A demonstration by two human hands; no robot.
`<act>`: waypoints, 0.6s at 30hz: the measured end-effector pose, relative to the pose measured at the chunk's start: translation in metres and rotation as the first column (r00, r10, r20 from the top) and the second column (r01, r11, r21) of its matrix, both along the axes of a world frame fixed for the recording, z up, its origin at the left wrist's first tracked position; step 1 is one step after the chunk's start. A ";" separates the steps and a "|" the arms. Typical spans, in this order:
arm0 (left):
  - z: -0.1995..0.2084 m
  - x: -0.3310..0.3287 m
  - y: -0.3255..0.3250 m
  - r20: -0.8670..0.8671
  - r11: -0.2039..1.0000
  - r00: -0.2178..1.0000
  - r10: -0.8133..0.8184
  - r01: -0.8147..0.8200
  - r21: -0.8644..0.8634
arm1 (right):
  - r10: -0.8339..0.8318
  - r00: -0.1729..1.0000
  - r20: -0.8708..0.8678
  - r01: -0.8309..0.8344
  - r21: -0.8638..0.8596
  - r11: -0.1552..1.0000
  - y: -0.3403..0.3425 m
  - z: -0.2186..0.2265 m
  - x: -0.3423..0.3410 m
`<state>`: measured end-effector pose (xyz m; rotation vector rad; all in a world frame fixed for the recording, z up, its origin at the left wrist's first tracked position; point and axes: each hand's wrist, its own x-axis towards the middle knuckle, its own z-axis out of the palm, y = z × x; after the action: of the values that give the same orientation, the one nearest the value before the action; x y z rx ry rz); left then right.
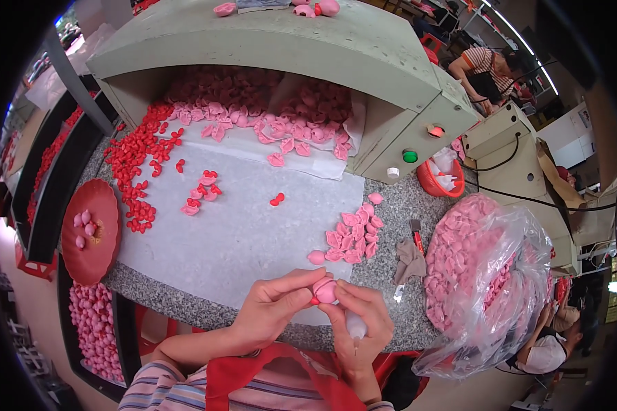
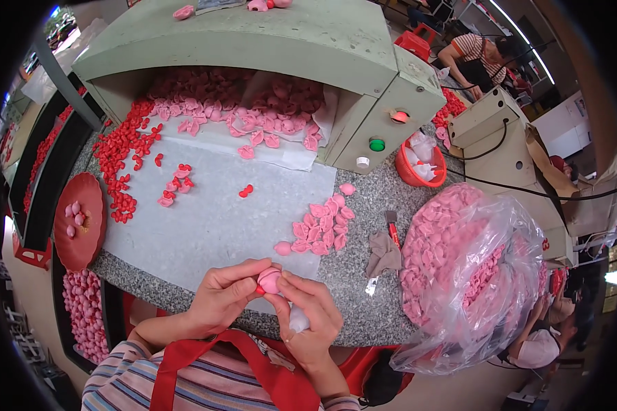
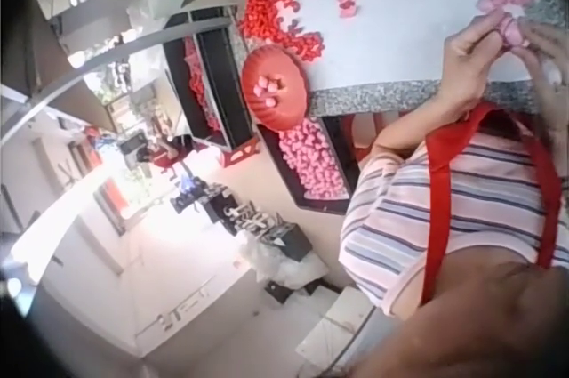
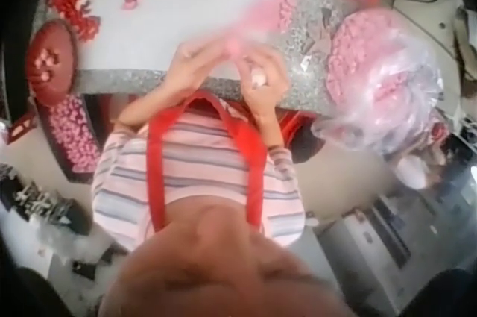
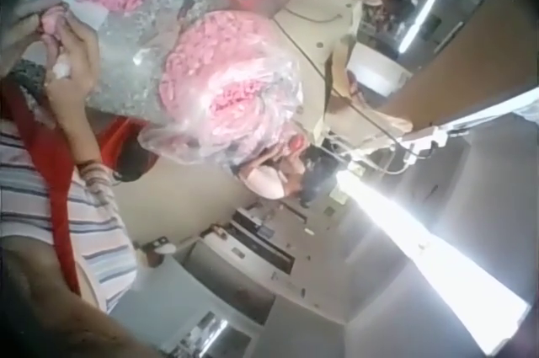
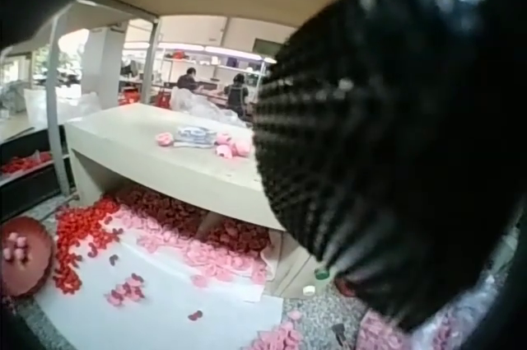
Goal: Assembling small pink plastic toy components at a factory workstation.
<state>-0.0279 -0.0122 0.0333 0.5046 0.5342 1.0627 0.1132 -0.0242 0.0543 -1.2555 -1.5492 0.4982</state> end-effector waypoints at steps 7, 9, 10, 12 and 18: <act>-0.004 -0.001 0.001 -0.041 0.996 0.999 0.003 0.001 0.093 | 0.014 1.000 0.006 -0.014 0.011 1.000 0.001 0.000 0.001; -0.007 -0.001 0.001 -0.077 0.992 0.997 0.007 0.003 0.126 | 0.022 1.000 0.015 -0.022 0.022 0.999 0.001 -0.001 0.002; -0.008 -0.001 0.002 -0.136 0.982 0.990 0.025 0.001 0.190 | 0.030 0.999 0.023 -0.031 0.035 0.999 0.001 -0.002 0.003; -0.008 -0.002 0.002 -0.192 0.968 0.980 0.047 0.003 0.251 | 0.039 0.999 0.030 -0.040 0.033 0.999 0.001 -0.001 0.004; -0.002 -0.004 0.002 -0.325 0.912 0.939 0.113 0.031 0.408 | 0.022 0.998 0.054 -0.023 0.023 0.999 0.000 0.005 0.002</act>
<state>-0.0323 -0.0106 0.0310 1.0677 0.6319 1.1392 0.1157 -0.0244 0.0588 -1.2440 -1.6112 0.4628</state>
